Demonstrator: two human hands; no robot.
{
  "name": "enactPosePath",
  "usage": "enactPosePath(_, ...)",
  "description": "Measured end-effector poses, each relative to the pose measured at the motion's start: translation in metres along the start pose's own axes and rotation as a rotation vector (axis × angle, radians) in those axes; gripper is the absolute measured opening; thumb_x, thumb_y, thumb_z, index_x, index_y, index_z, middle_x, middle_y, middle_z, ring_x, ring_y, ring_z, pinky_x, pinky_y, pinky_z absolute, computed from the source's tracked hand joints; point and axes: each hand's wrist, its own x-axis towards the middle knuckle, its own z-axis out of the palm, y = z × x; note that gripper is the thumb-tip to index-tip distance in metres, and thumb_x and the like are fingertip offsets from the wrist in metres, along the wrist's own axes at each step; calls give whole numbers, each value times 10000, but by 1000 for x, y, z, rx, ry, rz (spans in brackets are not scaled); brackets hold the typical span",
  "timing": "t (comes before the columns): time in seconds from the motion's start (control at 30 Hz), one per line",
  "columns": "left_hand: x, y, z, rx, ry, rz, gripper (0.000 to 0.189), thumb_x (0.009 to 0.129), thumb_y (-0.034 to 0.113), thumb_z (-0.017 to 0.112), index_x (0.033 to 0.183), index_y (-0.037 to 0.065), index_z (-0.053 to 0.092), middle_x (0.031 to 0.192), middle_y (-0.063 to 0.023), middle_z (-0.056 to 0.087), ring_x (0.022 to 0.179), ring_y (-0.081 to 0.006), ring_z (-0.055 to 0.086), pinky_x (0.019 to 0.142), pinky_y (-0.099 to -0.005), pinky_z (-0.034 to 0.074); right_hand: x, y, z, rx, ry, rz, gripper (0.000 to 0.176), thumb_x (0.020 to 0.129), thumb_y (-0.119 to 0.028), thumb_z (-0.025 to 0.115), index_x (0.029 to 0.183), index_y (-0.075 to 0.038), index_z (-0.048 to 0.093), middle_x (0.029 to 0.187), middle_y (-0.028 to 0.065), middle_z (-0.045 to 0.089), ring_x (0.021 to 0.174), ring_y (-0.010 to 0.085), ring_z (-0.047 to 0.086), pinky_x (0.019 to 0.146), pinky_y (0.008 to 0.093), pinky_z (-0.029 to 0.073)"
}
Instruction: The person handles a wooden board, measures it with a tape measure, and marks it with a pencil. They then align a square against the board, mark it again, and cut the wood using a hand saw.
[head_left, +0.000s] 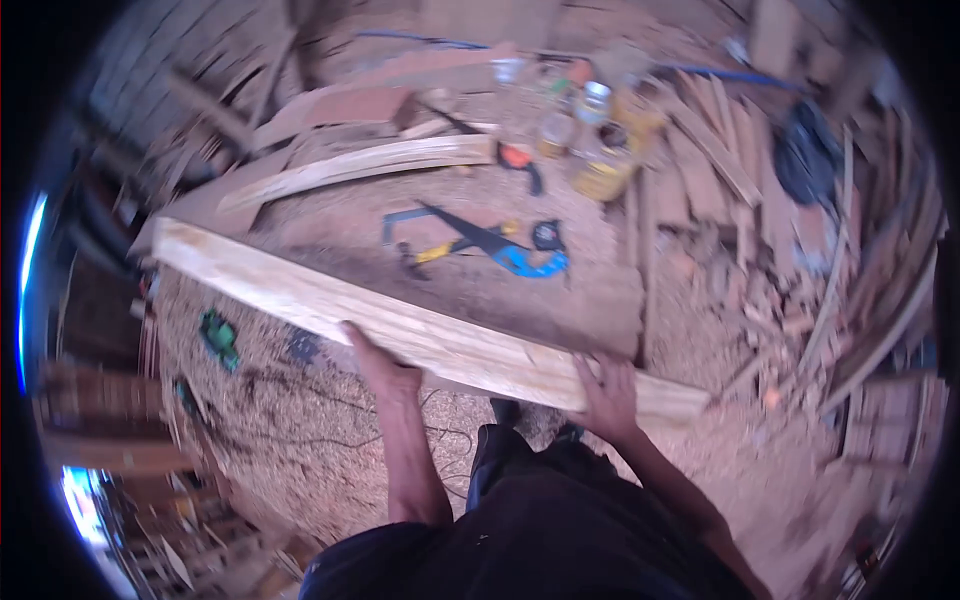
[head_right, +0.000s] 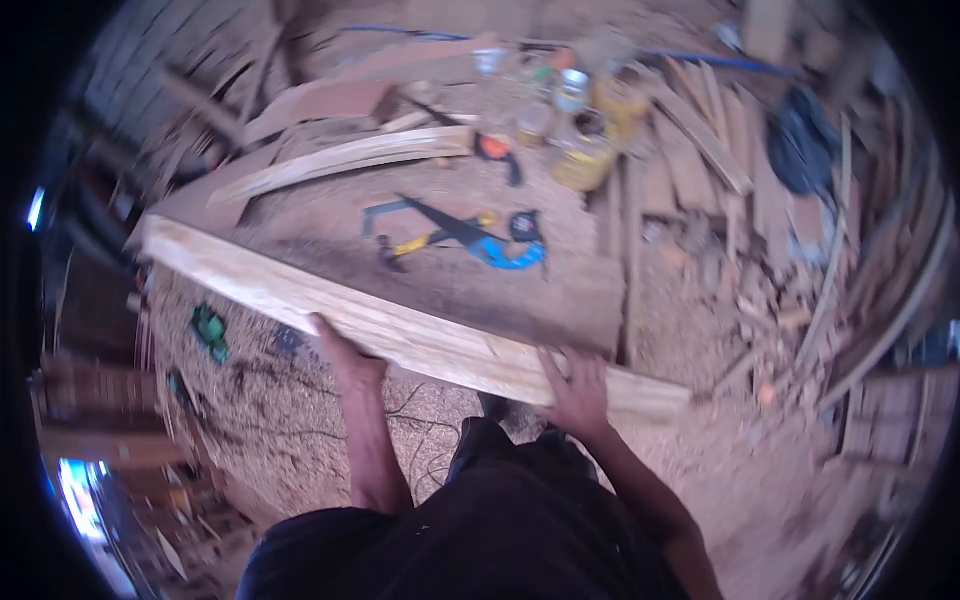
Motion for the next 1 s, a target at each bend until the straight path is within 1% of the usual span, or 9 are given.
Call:
enactPosePath(0.13,-47,49,65,177,-172,270,985,1056,724,541,1715,53,250,1741,-207,334,1593,-360,354,1313,-508,314,-15,-25,0,277,28,90,1038,802,-448,923,1673,-151,441,1586,202,443,1456,455,436,1219,647,350)
enactPosePath(0.33,-114,105,158,331,-366,549,1028,987,660,728,1634,-45,352,1612,-217,504,1443,-312,536,1244,-431,416,-8,-48,-52,789,-5,147,840,924,-363,850,1626,-81,485,1577,218,463,1384,367,579,1122,486,520)
enactPosePath(0.37,-118,108,168,342,-373,591,1024,949,649,786,1582,-77,437,1522,-216,593,1371,-296,593,1218,-402,441,-5,-44,-79,939,46,175,737,954,-324,833,1571,-37,549,1455,195,603,1219,282,702,1031,399,581)
enactPosePath(0.43,-121,111,181,481,-400,593,1007,957,643,779,1601,-49,431,1552,-193,576,1369,-318,604,1212,-432,457,-7,-31,-140,1115,130,232,642,955,-263,825,1514,-24,620,1258,159,735,1111,256,748,1012,378,584)
enactPosePath(0.5,-125,105,190,625,-430,617,920,961,627,787,1522,-62,553,1540,-205,576,1296,-296,639,1114,-430,522,-16,-9,-209,996,387,71,618,954,-275,817,1483,-2,650,1125,142,784,1037,242,767,992,368,585)
enactPosePath(0.6,-138,70,201,904,-434,906,686,963,552,825,1259,-63,750,1091,-118,780,944,-178,721,857,-338,574,-42,3,-288,862,651,-148,574,958,-310,809,1439,-31,665,1111,121,772,1018,236,745,971,362,575)
enactPosePath(0.67,-128,44,198,954,-545,892,469,911,435,905,1022,-10,808,840,-30,746,734,-95,640,664,-271,494,-59,-2,-322,799,741,-282,546,961,-333,804,1410,-50,674,1102,107,763,1005,233,731,956,358,568)
enactPosePath(0.87,-86,-38,157,1524,-714,872,555,745,556,986,830,61,748,691,-65,710,587,-152,640,546,-393,519,-96,-47,-374,673,798,-413,468,970,-403,787,1322,-107,704,1074,66,738,966,222,688,912,346,548)
enactPosePath(1.0,-21,-82,111,1761,-919,1123,662,690,671,952,722,67,683,609,-115,678,535,-251,661,539,-438,533,-99,-85,-378,613,825,-352,423,975,-450,776,1264,-146,723,1055,39,722,941,215,659,883,337,534)
